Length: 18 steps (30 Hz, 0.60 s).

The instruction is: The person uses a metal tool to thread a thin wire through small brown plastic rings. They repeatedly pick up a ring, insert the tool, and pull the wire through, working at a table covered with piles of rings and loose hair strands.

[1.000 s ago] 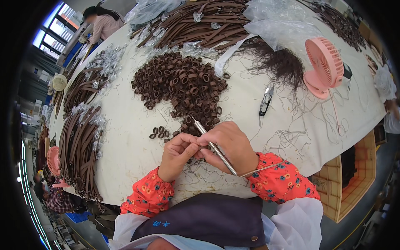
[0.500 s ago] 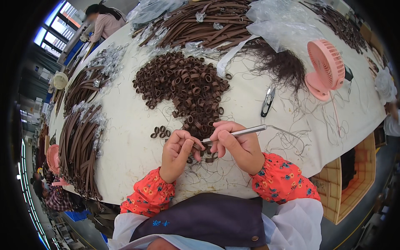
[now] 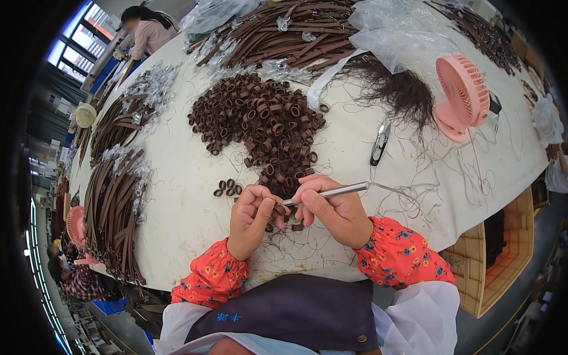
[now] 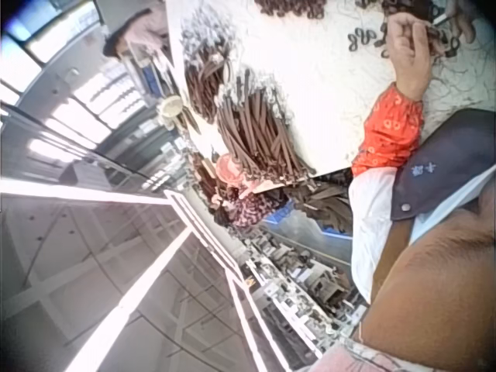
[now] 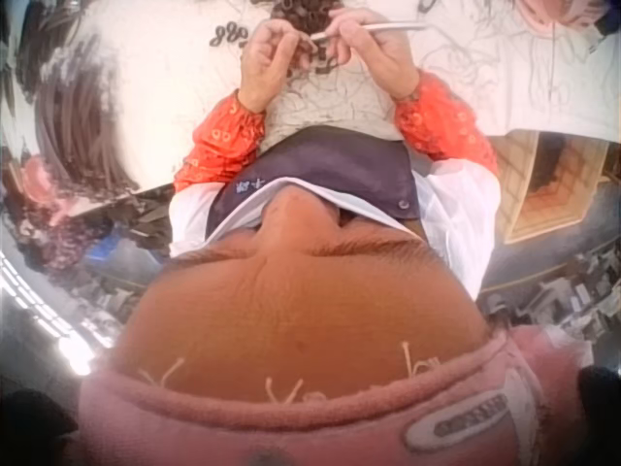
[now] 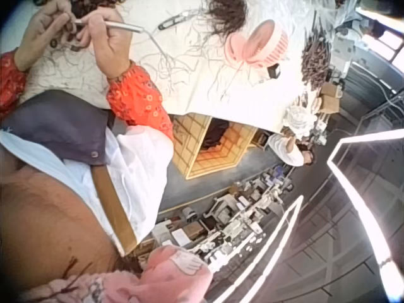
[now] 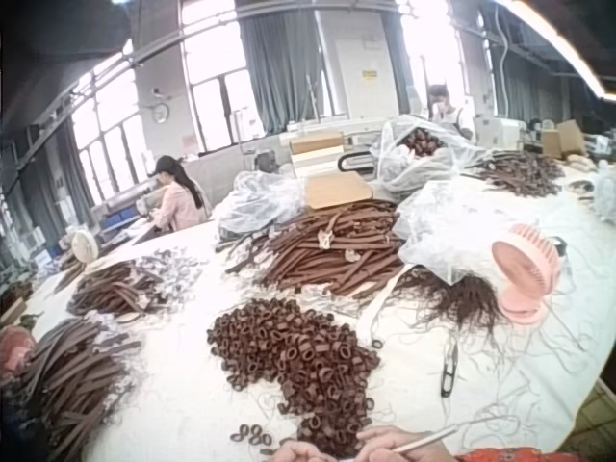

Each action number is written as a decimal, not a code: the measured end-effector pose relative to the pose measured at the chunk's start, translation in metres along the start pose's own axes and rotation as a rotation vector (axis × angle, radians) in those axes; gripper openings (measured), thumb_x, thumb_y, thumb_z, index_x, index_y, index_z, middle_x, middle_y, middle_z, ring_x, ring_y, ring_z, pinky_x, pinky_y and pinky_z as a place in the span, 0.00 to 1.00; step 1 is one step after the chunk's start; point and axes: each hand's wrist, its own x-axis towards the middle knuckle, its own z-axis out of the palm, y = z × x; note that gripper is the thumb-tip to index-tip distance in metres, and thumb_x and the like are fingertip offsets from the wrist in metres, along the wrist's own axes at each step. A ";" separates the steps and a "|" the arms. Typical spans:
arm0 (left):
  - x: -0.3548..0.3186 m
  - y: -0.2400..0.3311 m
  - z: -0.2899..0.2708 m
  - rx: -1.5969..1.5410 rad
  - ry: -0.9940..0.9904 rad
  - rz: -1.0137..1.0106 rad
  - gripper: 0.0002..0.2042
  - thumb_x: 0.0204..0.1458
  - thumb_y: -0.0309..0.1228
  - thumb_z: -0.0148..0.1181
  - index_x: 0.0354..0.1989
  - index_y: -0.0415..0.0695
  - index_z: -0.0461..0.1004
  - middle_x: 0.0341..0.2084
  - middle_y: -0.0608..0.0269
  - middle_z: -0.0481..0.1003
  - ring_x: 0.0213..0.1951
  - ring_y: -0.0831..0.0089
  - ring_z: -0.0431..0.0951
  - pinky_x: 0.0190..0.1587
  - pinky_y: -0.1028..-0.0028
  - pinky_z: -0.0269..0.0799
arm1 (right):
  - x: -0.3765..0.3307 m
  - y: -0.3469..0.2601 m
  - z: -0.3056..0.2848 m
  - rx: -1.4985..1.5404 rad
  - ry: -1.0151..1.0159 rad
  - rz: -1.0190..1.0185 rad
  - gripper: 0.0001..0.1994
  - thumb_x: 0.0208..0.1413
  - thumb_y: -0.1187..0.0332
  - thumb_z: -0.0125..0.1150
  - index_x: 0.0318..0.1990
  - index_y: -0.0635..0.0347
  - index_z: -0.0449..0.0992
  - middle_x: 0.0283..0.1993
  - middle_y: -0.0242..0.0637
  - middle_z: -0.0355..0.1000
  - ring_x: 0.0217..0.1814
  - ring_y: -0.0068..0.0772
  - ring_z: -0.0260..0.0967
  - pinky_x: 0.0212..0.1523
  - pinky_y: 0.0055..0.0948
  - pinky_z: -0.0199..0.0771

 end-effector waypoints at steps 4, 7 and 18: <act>0.000 0.000 -0.001 0.004 -0.009 0.009 0.05 0.64 0.28 0.44 0.42 0.39 0.61 0.32 0.55 0.75 0.26 0.76 0.75 0.31 0.79 0.71 | 0.000 0.001 -0.001 -0.017 0.001 -0.017 0.11 0.66 0.65 0.44 0.41 0.63 0.71 0.23 0.27 0.68 0.29 0.20 0.70 0.63 0.36 0.54; 0.000 0.000 0.000 0.000 -0.008 0.021 0.05 0.64 0.27 0.44 0.42 0.39 0.60 0.33 0.54 0.75 0.27 0.75 0.75 0.32 0.78 0.72 | -0.001 0.000 0.001 -0.046 0.056 0.001 0.08 0.62 0.67 0.51 0.42 0.61 0.71 0.25 0.28 0.69 0.30 0.23 0.70 0.57 0.36 0.60; 0.002 0.000 0.007 -0.209 0.014 -0.025 0.08 0.61 0.24 0.48 0.47 0.37 0.63 0.35 0.59 0.76 0.35 0.76 0.78 0.37 0.78 0.74 | 0.001 0.004 0.012 -0.504 0.125 -0.098 0.18 0.48 0.75 0.64 0.48 0.59 0.69 0.34 0.32 0.70 0.34 0.26 0.70 0.35 0.25 0.70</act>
